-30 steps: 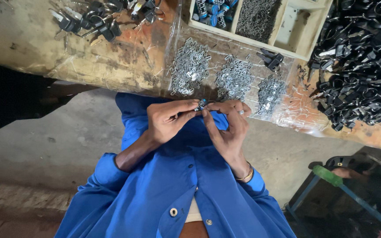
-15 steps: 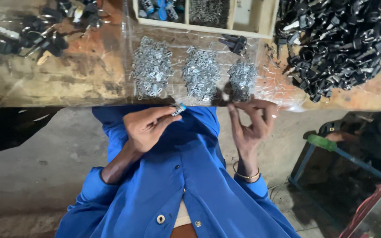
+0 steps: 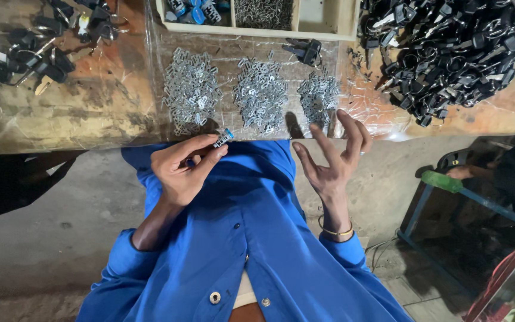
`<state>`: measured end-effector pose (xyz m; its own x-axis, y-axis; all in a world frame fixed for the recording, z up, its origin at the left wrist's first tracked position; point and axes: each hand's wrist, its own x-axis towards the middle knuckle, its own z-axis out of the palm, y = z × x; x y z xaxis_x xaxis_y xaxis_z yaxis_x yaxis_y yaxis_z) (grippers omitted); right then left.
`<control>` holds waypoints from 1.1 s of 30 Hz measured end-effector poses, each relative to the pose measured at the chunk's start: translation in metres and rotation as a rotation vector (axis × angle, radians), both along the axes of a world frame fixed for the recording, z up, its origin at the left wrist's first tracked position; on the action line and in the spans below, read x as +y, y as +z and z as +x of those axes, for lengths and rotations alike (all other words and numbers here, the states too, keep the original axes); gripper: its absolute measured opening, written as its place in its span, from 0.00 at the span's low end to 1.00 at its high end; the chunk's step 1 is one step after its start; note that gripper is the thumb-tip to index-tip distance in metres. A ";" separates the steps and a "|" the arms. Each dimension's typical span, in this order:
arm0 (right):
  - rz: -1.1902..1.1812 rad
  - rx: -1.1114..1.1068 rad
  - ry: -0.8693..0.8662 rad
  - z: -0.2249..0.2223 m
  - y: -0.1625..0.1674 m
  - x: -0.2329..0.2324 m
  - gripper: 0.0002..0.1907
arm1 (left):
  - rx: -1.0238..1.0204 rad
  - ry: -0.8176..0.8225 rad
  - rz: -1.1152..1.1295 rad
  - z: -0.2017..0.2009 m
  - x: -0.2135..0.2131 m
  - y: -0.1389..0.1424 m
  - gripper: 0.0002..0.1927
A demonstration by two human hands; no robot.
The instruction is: The person picks small metal key pins from piles on the workbench and inserts them one by one into a lock cylinder held in both hands, pressing each pin into place. Finished cylinders are placed into a compartmented tray among piles of keys and padlock parts.
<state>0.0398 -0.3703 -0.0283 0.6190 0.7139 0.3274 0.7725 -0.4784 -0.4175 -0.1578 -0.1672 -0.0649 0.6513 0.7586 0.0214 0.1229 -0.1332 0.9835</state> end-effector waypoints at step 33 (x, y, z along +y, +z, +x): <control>0.211 0.386 0.242 -0.068 0.033 0.102 0.10 | -0.072 -0.039 0.040 -0.010 0.015 0.008 0.13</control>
